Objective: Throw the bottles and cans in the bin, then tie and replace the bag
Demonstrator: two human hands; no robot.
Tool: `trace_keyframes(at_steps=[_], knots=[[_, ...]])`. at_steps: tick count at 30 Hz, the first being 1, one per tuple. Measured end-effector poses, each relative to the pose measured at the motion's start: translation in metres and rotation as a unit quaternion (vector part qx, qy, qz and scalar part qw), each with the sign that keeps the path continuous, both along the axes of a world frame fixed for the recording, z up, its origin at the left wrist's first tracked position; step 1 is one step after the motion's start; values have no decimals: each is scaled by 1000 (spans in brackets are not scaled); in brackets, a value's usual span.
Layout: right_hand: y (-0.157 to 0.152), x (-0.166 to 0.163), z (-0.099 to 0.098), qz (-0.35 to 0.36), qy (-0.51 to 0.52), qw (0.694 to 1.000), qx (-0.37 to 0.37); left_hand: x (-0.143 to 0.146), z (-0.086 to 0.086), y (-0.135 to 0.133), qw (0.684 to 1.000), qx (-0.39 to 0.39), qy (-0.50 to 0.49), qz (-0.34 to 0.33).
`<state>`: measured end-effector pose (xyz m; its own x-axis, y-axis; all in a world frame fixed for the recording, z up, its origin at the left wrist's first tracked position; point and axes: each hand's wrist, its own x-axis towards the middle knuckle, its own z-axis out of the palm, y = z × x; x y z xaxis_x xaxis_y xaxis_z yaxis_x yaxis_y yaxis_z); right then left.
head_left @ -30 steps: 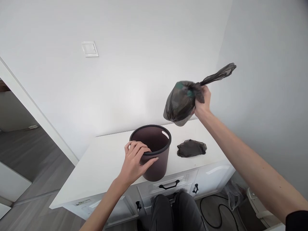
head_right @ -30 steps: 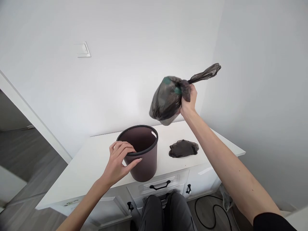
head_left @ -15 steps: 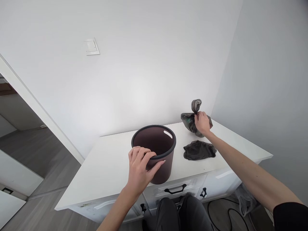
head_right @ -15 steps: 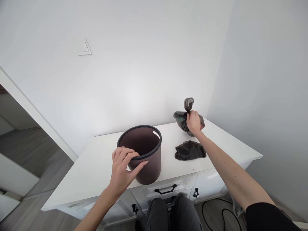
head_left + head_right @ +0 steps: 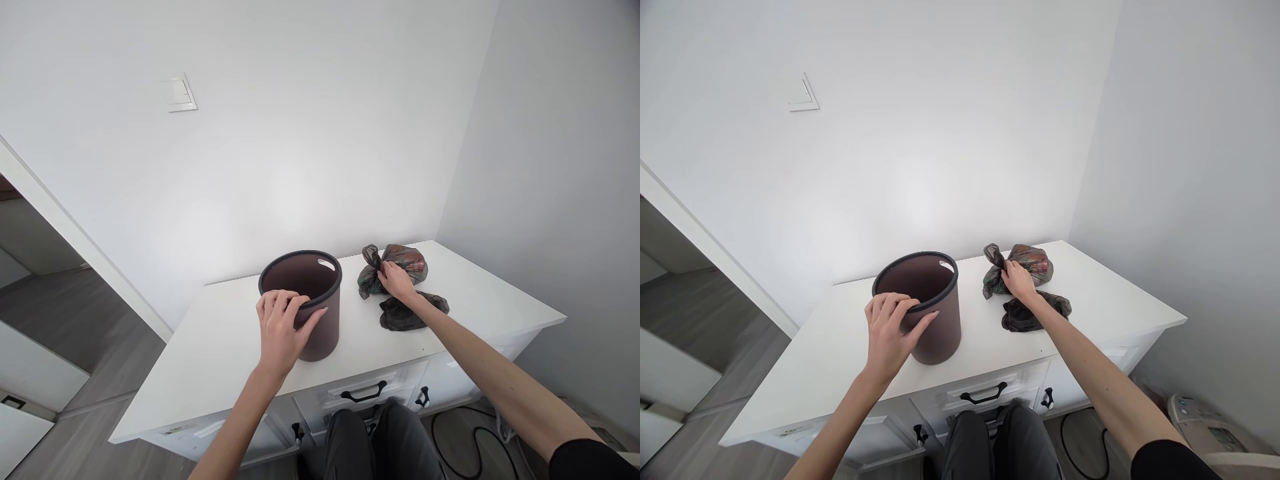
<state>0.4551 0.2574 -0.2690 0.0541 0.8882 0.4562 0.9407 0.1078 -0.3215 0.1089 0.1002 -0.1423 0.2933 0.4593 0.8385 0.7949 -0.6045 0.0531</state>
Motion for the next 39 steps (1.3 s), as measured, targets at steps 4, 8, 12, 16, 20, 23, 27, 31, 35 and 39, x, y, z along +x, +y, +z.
trace_keyframes(at_steps=[4, 8, 12, 16, 20, 23, 27, 31, 35, 39], knots=[[-17, -8, -4, 1, -1, 1000, 21, -5, 1, 12, 1000, 0, 1, 14], [-52, -26, -18, 20, 52, 991, 120, -11, -8, 8, 1000, 13, -2, 18], [-91, -53, -43, 107, 179, 973, 103, -32, -40, -5, 996, 55, -75, 8], [-112, -79, -60, 169, 355, 919, -7, -67, -75, -9, 987, -8, -157, 21], [-119, -92, -68, 178, 449, 873, -70, -109, -101, 1, 937, -250, -229, 88], [-122, -93, -70, 181, 423, 885, -76, -135, -121, 8, 894, -357, -240, 123], [-124, -92, -69, 169, 417, 891, -68, -148, -139, 10, 879, -400, -223, 135], [-125, -93, -66, 155, 422, 891, -63, -144, -137, 6, 883, -399, -213, 127], [-128, -93, -63, 154, 425, 889, -64, -141, -133, 4, 878, -404, -219, 135], [-130, -93, -60, 151, 430, 888, -66, -140, -132, 4, 877, -405, -218, 138]])
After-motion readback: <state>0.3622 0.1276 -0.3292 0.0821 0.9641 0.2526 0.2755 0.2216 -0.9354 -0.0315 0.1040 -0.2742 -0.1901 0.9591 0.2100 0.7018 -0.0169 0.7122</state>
